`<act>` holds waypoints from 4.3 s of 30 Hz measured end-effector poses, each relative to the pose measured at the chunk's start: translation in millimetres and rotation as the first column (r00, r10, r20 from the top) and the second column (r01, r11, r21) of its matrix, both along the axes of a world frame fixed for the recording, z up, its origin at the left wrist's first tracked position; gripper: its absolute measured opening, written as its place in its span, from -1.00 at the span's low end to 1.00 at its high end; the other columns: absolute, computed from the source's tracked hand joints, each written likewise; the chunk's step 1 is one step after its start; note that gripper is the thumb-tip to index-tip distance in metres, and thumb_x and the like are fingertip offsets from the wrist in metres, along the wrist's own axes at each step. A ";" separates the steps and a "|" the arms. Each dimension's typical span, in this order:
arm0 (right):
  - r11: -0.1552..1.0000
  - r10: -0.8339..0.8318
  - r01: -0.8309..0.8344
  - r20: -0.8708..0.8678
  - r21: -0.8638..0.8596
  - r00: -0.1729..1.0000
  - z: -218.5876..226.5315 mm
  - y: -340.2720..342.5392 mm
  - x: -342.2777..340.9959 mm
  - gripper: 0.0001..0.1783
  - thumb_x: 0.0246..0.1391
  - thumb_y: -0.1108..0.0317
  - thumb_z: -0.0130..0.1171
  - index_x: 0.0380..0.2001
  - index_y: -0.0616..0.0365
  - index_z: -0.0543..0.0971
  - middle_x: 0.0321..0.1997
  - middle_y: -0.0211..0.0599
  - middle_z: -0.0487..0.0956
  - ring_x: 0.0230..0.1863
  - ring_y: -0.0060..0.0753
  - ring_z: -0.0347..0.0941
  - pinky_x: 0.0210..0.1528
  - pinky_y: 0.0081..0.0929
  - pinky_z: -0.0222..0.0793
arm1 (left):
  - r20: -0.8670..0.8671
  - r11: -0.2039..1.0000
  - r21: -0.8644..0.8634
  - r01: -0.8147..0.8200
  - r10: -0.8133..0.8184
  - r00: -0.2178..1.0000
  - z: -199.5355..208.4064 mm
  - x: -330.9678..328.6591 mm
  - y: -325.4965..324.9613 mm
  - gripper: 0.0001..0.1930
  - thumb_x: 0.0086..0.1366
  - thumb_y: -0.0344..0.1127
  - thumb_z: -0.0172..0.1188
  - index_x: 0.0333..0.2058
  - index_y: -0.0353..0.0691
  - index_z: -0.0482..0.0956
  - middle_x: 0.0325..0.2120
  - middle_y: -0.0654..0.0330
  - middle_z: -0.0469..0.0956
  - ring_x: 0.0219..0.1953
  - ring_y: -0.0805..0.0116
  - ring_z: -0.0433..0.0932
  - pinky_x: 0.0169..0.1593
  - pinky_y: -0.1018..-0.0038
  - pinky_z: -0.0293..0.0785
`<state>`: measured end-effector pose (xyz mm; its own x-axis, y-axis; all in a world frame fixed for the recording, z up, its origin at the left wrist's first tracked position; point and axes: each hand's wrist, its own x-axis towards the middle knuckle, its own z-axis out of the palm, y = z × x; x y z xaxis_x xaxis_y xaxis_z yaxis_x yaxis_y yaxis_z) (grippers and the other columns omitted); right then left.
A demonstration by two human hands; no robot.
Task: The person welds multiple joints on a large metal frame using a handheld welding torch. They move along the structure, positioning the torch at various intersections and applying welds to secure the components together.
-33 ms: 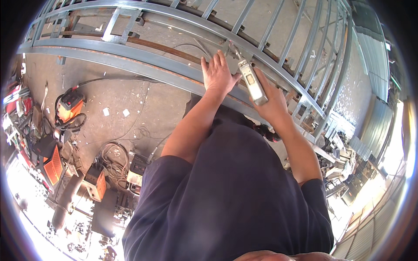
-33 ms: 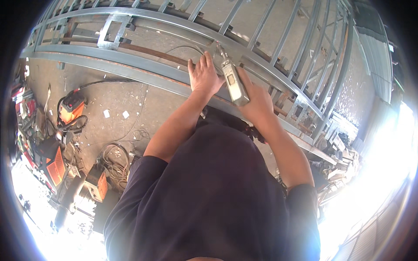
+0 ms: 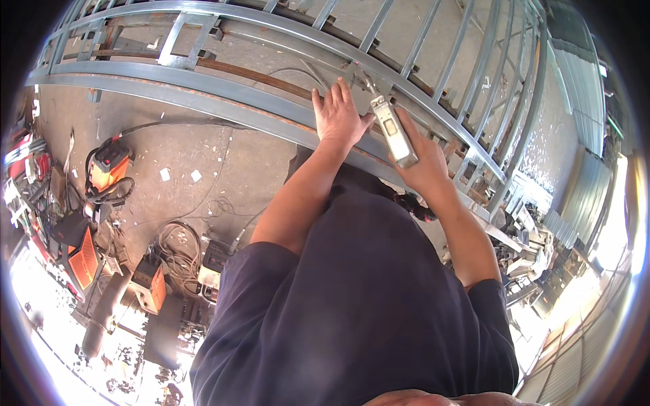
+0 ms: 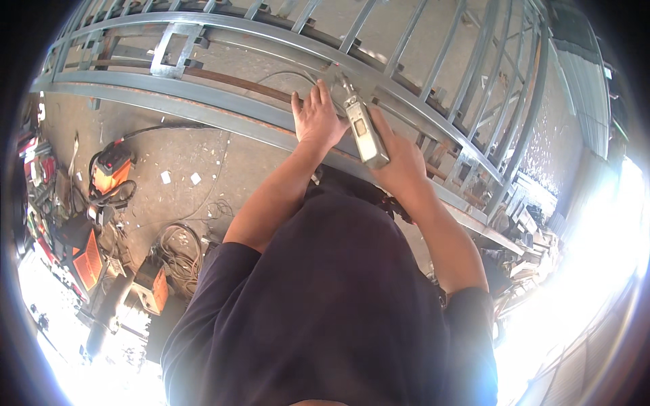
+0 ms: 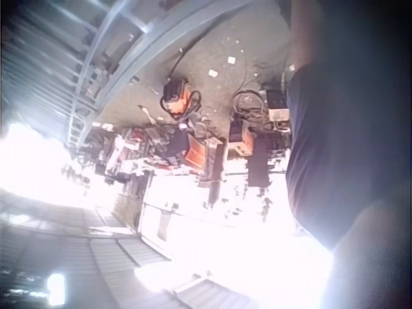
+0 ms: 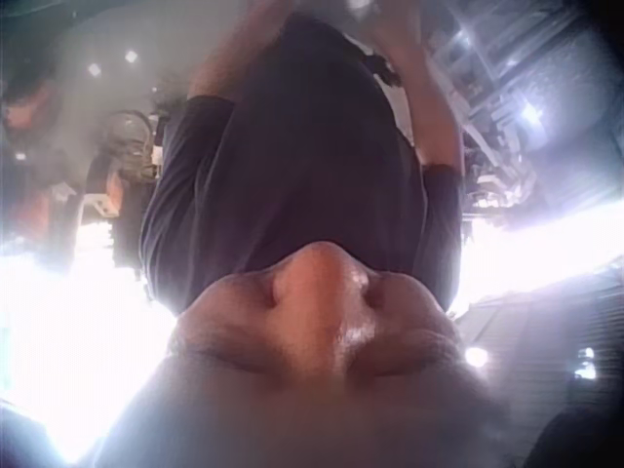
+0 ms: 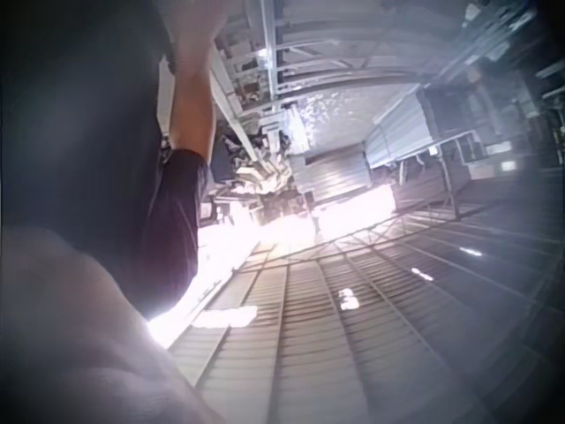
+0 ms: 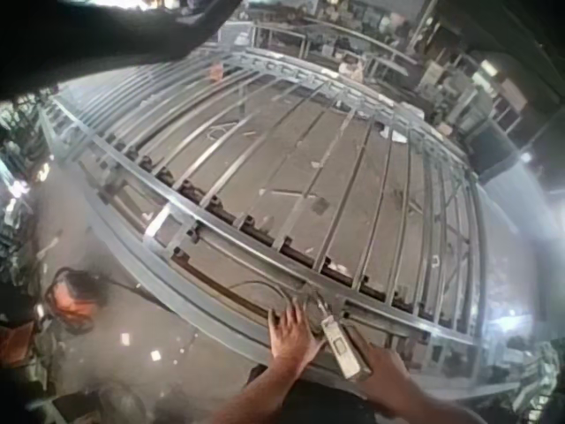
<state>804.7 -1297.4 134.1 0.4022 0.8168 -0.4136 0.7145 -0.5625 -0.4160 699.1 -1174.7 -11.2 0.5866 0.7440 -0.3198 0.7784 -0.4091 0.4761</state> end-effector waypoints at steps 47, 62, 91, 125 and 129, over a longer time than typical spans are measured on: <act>0.987 -0.100 0.119 0.171 -0.107 0.980 -21.9 -38.9 12.5 0.11 -0.04 0.25 0.42 0.54 -0.47 0.07 0.04 -0.04 0.67 0.00 0.21 0.62 0.04 0.02 0.57 | -0.034 0.998 0.055 0.038 -0.037 0.999 -8.2 2.3 -3.1 0.22 0.17 0.39 0.28 0.48 -0.43 -0.06 0.38 -0.01 0.26 0.42 0.16 0.29 0.55 -0.07 -0.37; 0.981 -0.123 0.141 0.129 -0.135 0.984 -8.6 -29.9 12.1 0.07 -0.01 0.33 0.41 0.53 -0.41 0.11 0.01 -0.05 0.69 0.03 0.20 0.61 0.06 -0.04 0.55 | -0.077 0.998 0.036 0.048 -0.045 0.996 -6.9 3.4 -2.5 0.21 0.20 0.38 0.26 0.49 -0.40 -0.11 0.39 0.01 0.25 0.42 0.18 0.29 0.55 -0.07 -0.38; 0.828 -0.559 0.556 -0.179 -0.071 0.810 48.1 -54.3 10.2 -0.27 0.10 0.23 0.37 0.37 -0.10 0.45 -0.19 -0.29 0.71 -0.14 -0.44 0.65 -0.06 -0.41 0.52 | 0.015 1.000 0.015 0.005 -0.005 1.000 -8.6 2.7 -3.5 0.19 0.17 0.32 0.35 0.48 -0.40 -0.04 0.38 -0.06 0.24 0.44 0.10 0.26 0.55 -0.04 -0.32; 0.985 -0.153 0.040 -0.746 -0.168 0.649 -6.9 19.9 137.3 -0.40 0.28 -0.09 0.31 0.11 0.21 0.58 -0.17 -0.30 0.65 -0.29 -0.49 0.56 -0.20 -0.45 0.55 | 0.203 0.505 -0.542 0.672 -0.697 0.688 -60.3 -74.1 -180.4 -0.70 0.08 -0.08 0.37 -0.21 0.01 0.72 -0.35 0.09 0.71 -0.21 0.00 0.70 -0.17 0.05 0.56; 0.987 -0.145 0.014 -0.847 -0.160 0.511 -46.1 25.3 147.5 -0.39 0.27 -0.07 0.32 0.14 0.21 0.55 -0.21 -0.35 0.62 -0.28 -0.51 0.53 -0.27 -0.43 0.55 | 0.132 0.544 -0.579 0.607 -0.672 0.729 -60.0 -70.4 -188.6 -0.76 0.07 -0.20 0.32 -0.24 0.02 0.72 -0.36 0.12 0.72 -0.20 0.05 0.71 -0.11 0.10 0.55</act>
<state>952.2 -1272.2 88.0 -0.1383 0.7188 -0.6813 -0.0004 -0.6879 -0.7258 628.8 -1363.3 -71.2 0.7777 -0.1499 -0.6105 0.4698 -0.5067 0.7229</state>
